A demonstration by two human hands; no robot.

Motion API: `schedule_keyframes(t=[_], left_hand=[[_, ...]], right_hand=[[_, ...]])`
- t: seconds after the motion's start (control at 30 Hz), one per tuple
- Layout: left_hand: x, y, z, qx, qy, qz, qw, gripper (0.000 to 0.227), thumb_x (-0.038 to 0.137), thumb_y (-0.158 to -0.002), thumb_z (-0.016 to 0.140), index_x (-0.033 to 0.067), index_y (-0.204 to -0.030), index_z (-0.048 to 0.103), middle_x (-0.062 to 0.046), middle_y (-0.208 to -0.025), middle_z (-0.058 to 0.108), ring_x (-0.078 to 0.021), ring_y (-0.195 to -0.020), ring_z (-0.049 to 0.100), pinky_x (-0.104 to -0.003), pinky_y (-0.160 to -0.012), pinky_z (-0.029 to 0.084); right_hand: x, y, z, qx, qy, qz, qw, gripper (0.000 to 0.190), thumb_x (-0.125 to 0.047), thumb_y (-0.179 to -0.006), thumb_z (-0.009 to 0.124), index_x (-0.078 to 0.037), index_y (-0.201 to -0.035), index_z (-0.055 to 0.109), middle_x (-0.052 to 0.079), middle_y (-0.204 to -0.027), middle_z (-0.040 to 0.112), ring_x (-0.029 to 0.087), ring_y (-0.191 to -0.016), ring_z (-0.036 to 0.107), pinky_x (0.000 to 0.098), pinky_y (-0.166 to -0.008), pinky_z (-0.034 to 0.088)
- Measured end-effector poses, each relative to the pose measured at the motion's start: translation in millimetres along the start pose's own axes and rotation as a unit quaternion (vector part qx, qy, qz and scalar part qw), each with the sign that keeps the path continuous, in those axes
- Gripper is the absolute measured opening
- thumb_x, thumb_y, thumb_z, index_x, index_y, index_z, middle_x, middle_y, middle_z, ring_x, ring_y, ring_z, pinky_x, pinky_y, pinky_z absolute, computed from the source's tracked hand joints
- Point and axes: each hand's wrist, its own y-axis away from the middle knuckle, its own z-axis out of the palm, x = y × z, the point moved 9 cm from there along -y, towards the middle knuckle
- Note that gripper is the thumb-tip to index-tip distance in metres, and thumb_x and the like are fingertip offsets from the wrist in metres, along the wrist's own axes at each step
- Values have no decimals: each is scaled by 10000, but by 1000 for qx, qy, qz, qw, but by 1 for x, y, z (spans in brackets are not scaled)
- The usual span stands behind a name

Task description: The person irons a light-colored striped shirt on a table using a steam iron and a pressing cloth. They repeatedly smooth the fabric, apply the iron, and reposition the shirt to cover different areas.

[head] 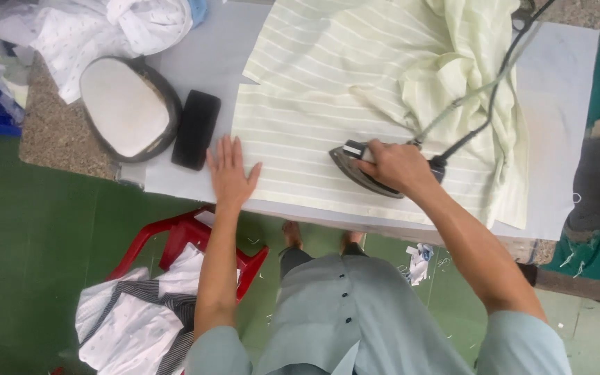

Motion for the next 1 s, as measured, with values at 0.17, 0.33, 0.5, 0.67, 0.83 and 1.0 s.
schedule_keyframes(t=[0.17, 0.33, 0.5, 0.67, 0.83, 1.0], left_hand=[[19, 24, -3, -42, -25, -25, 998, 664, 503, -1061, 454, 63, -1558, 443, -168, -1620, 408, -318, -1528, 330, -573, -1256, 119], [-11, 65, 15, -109, 71, -169, 977, 754, 570, -1048, 359, 102, -1633, 275, -129, -1712, 197, -305, -1586, 147, -524, -1279, 6], [-11, 64, 5, -45, -4, -128, 991, 755, 551, -1067, 227, 25, -1607, 273, -146, -1681, 259, -312, -1564, 211, -488, -1271, 114], [3, 30, -7, 55, -32, -95, 993, 643, 406, -1042, 437, -103, -1423, 540, -277, -1504, 512, -376, -1440, 452, -527, -1258, 202], [52, -48, 16, 41, 95, -45, 994, 684, 436, -1092, 465, -5, -1591, 309, -221, -1670, 252, -373, -1564, 215, -546, -1273, 96], [107, -56, 44, -55, 60, 22, 996, 769, 525, -1041, 499, 26, -1600, 325, -202, -1674, 263, -370, -1557, 221, -586, -1253, 85]], right_hand=[[-113, -83, -21, 7, -85, -53, 995, 570, -658, -976, 491, -133, -1159, 620, 195, -932, 750, 401, -938, 746, 518, -810, 587], [-199, -181, -45, 79, -107, -83, 988, 537, -578, -993, 507, -90, -1191, 615, 219, -909, 725, 431, -897, 741, 540, -756, 596], [-227, -204, -63, 13, -147, -63, 987, 559, -576, -1081, 416, -31, -1193, 475, 161, -855, 676, 401, -756, 659, 507, -597, 509], [-195, -178, -37, 106, -160, -7, 981, 492, -530, -1080, 444, -47, -1014, 507, 142, -777, 677, 391, -652, 668, 524, -530, 499], [-122, -103, -24, 117, -170, 21, 978, 477, -527, -1041, 484, -58, -972, 526, 232, -773, 688, 450, -791, 743, 547, -677, 605], [-11, -22, -22, 49, -187, 86, 977, 485, -530, -1050, 466, -50, -1022, 528, 252, -850, 705, 467, -856, 737, 558, -738, 592]])
